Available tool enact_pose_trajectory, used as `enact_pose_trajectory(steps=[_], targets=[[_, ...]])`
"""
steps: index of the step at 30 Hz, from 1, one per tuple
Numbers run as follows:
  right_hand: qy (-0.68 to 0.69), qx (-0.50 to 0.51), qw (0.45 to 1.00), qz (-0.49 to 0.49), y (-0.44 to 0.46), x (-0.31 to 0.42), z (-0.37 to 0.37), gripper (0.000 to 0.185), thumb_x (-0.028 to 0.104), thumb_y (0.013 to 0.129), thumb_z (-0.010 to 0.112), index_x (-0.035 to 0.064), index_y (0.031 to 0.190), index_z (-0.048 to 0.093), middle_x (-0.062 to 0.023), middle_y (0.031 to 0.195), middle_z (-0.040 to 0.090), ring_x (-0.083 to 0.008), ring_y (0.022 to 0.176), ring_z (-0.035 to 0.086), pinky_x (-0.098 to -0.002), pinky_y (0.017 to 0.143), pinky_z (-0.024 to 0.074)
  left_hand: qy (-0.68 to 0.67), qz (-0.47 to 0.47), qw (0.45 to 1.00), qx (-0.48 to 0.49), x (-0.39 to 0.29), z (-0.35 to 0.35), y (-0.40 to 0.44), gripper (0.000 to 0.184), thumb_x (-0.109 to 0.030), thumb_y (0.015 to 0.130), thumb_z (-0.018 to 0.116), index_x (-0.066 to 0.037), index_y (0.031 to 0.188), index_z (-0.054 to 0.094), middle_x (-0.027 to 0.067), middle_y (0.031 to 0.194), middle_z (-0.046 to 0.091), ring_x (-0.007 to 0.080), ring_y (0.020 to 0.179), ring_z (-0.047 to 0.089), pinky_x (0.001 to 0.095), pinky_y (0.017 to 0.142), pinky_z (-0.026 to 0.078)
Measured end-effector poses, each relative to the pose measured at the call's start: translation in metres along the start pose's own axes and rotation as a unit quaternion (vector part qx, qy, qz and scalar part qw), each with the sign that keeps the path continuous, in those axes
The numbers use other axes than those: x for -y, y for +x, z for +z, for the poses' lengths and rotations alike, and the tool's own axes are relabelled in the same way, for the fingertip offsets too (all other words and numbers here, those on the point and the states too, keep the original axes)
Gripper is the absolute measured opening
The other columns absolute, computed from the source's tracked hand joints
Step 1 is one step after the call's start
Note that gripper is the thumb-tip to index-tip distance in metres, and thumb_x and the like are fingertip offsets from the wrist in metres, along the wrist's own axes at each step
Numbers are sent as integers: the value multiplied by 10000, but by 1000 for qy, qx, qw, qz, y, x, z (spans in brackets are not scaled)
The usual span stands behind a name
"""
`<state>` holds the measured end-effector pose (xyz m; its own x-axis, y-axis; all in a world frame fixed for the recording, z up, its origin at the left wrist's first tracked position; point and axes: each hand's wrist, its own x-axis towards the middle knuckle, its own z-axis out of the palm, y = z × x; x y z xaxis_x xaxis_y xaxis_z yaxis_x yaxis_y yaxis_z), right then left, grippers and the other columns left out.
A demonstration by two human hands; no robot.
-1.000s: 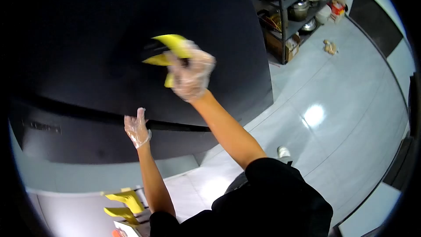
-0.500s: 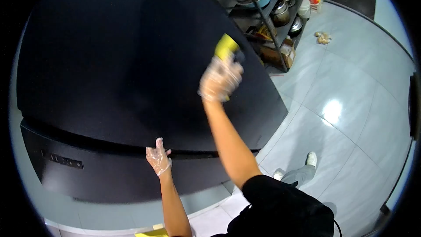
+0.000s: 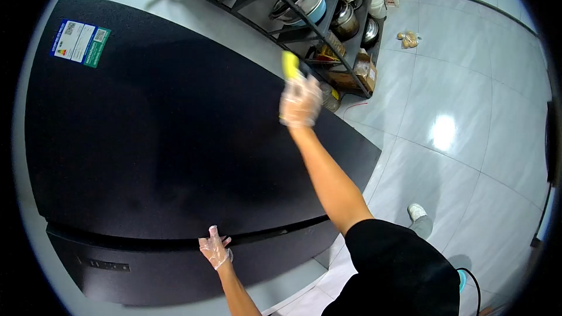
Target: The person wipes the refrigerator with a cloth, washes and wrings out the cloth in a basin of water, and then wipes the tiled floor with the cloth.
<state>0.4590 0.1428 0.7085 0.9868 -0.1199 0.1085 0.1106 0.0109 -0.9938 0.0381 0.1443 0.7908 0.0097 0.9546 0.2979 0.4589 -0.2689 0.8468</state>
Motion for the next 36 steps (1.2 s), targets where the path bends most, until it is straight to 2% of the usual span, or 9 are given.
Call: enact_pose_trajectory(steps=[8,18,20,22,23,26,30,31,36], targets=[[-61,-55,927,365,-36,-156,19,447,359,1040,509,119,1401,616,-213,1235,580,-386,1147,594,-475,955,483,3,-28,1000,-6,-10,5,-5,374,-234,933,769,7,878,489,117,763,590,154,565,611,283,481,578],[36,-86,945,-313,-64,275,8,374,276,1010,539,68,1300,651,-212,1126,564,-318,895,543,-475,786,450,11,-10,1000,5,-4,-1,-1,459,-271,892,824,-4,764,473,51,641,534,89,534,544,308,485,587],[-118,-218,853,-460,-142,313,25,327,267,979,573,43,1201,660,-173,1012,603,-286,779,569,-460,701,475,41,-32,999,12,-12,-7,-4,465,-276,889,826,18,780,483,67,658,563,93,544,558,304,473,570],[163,56,759,-628,-200,318,-9,367,321,969,607,48,1211,638,-119,831,652,-255,622,629,-442,635,539,41,-29,998,23,-8,-9,-3,473,-278,887,827,62,798,510,97,680,609,105,549,586,306,448,541],[47,475,582,-659,-208,338,-38,459,330,966,628,35,1316,589,-125,951,672,-222,754,675,-437,726,554,42,-25,998,34,-7,-11,-1,470,-280,887,824,66,798,518,106,683,618,114,548,595,307,446,538],[183,228,389,-873,-231,281,-8,432,294,918,696,22,1244,615,-78,1056,678,-197,826,670,-372,787,550,76,-15,995,55,-11,-17,-1,482,-302,887,816,86,790,547,152,712,653,159,543,634,306,444,538],[218,140,596,-760,-127,269,-15,313,265,895,710,43,1114,686,-66,994,657,-185,641,588,-371,627,547,44,24,997,51,-16,-17,-8,420,-278,885,803,94,943,617,154,740,671,202,574,676,334,483,565],[-26,81,642,-762,-100,236,13,392,256,912,698,44,1234,630,-117,990,650,-277,790,651,-443,751,560,39,27,998,51,-13,-18,-7,411,-278,884,803,82,969,626,152,744,674,205,575,677,336,489,568],[-26,-126,931,-341,3,281,20,421,247,973,590,104,1367,634,-244,1140,592,-370,984,601,-479,850,513,41,52,997,51,-11,-19,-8,407,-300,880,810,49,1003,640,142,748,683,221,570,675,346,497,570]])
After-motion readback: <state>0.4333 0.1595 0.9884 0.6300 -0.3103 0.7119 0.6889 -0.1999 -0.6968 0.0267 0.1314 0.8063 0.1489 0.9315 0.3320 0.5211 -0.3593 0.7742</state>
